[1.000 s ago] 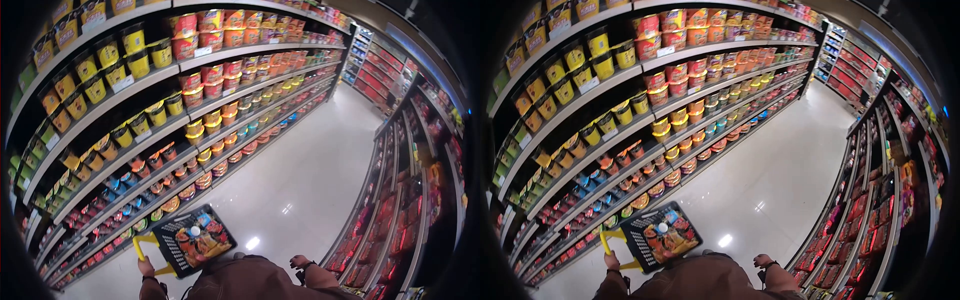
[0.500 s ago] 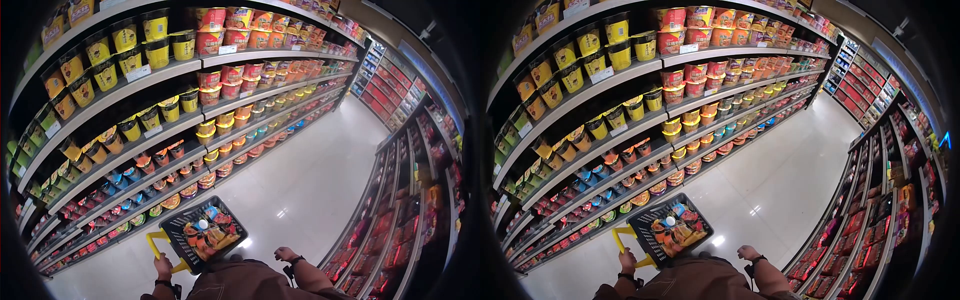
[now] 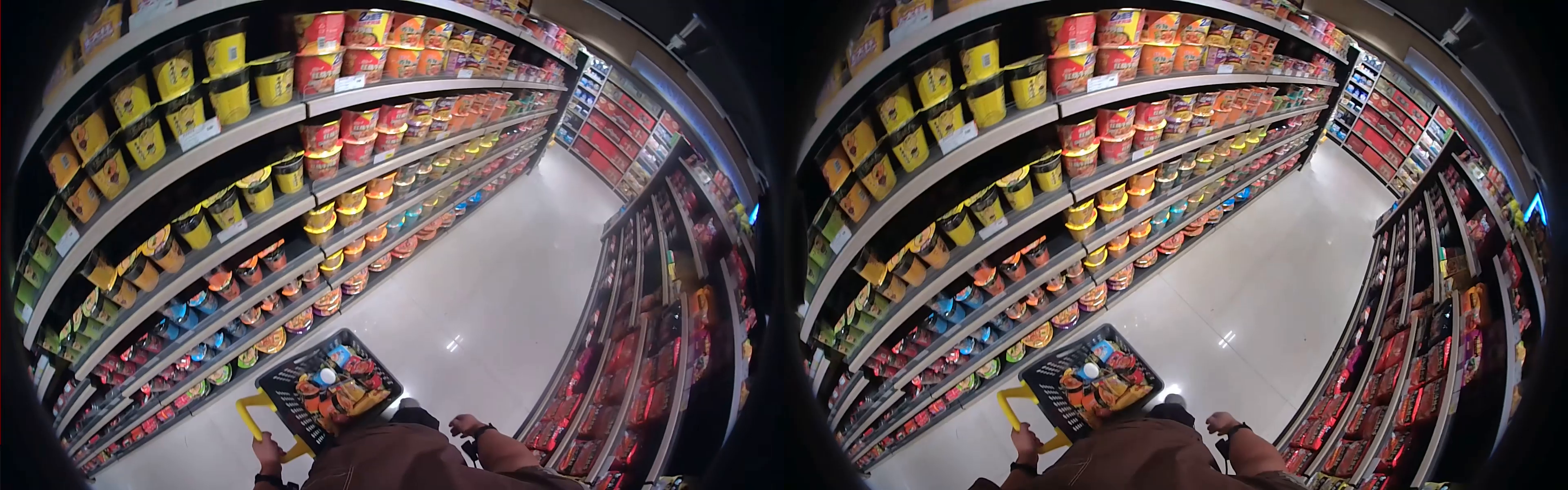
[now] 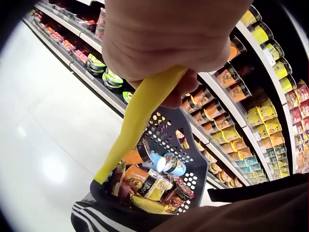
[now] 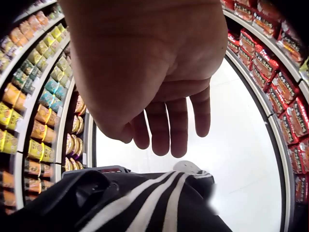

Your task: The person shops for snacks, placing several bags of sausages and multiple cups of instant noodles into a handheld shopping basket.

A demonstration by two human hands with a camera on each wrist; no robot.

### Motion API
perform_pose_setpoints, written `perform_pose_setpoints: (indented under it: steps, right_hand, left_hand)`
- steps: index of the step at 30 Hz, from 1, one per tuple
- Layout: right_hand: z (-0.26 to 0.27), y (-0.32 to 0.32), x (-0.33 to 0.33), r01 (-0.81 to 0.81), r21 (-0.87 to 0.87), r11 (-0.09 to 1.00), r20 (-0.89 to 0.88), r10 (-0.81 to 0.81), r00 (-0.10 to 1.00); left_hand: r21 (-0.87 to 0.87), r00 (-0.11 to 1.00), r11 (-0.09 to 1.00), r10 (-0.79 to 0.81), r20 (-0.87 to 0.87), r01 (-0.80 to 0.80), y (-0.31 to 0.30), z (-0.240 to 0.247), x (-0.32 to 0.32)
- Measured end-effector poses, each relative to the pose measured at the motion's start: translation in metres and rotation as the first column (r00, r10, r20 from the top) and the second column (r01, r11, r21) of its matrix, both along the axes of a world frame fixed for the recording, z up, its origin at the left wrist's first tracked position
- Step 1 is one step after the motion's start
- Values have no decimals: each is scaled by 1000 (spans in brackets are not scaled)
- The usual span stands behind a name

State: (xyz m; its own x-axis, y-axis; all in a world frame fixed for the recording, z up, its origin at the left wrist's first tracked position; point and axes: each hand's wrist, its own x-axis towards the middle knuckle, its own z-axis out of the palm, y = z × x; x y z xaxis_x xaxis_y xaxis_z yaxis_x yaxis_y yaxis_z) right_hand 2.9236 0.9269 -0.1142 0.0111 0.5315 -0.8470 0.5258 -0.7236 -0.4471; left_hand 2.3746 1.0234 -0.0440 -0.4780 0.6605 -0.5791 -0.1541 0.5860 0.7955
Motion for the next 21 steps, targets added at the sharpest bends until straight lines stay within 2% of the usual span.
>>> perform_pose_setpoints:
  steps: [3,5,8,10,14,15,18,19,21]
  right_hand:
    - [0,5,10,41,-49,998,17,-40,999]
    - [11,21,20,220,-180,959,6,-223,975]
    - [2,42,55,144,-103,984,-42,-149,988]
    - [5,58,79,246,-66,967,-78,-251,965]
    - [1,89,148,170,89,981,-78,-164,983]
    - [2,96,165,201,89,976,-88,-193,977]
    - [10,106,215,281,78,956,-95,-274,957]
    - [14,106,229,279,82,957,-91,-271,958]
    - [21,100,257,274,67,959,-75,-269,960]
  left_hand:
    - [-16,999,1000,17,-27,-18,1,-2,2]
    - [-69,995,995,72,-64,-77,2,0,7]
    - [-72,981,988,122,-148,-133,5,-10,9]
    - [-50,968,986,146,-204,-159,4,-17,11]
    - [-80,920,984,116,-375,-156,14,-25,15]
    - [-81,899,982,118,-422,-168,15,-28,19]
    - [-67,897,974,172,-407,-217,23,-24,41]
    - [-117,898,964,172,-404,-238,22,-21,51]
    - [-90,896,964,193,-400,-248,25,-21,69]
